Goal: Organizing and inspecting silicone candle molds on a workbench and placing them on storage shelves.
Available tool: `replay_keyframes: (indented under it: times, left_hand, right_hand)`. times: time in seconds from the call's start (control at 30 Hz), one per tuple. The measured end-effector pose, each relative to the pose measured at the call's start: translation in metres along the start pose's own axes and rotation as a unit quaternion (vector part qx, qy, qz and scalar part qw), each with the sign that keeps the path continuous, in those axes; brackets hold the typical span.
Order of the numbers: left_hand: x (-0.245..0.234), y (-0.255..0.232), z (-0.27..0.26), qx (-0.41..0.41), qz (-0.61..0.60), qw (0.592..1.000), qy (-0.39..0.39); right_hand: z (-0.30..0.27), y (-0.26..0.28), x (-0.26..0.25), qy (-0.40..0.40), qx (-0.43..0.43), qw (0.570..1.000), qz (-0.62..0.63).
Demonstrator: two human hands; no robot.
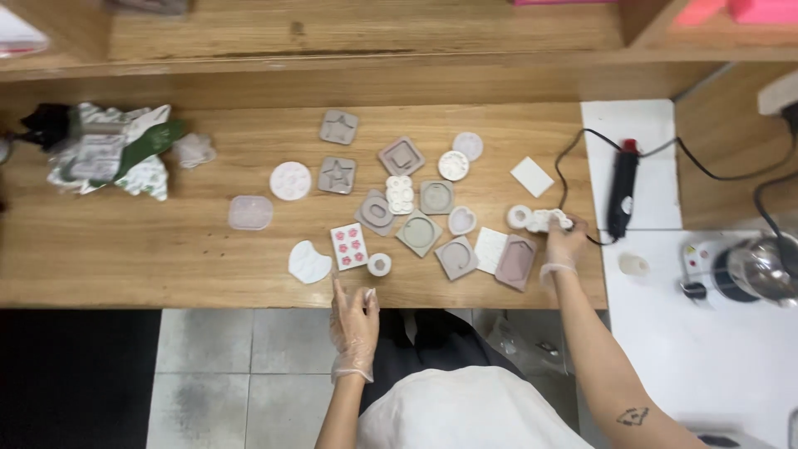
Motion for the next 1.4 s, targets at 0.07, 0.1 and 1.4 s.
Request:
replay_keyframes:
  times: [0.07,0.1,1.4]
  left_hand:
    - [-0.015,0.008,-0.001,-0.034,-0.015,0.999,0.004]
    - [-0.02,0.012,-0.002,-0.054,-0.033,0.998,0.017]
    - [0.034,0.146,0.06,-0.393,-0.492,0.746,0.219]
  right_hand:
    - [-0.021,0.043,-0.003,0.032,-0.053,0.997,0.05]
    - [-0.032,0.064,-0.007,0.049,-0.096,0.99,0.096]
    - [-0.193,0.238,0.225,0.444,-0.313,0.8,-0.256]
Point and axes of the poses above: each hand's wrist, its own z-axis towards the middle knuckle, its own x-axis out of the palm, y = z × x, the point moved 5 cm from there along z, towards the middle knuckle, and after that the axes turned 10 degrees about z, right-handed, at the moved point
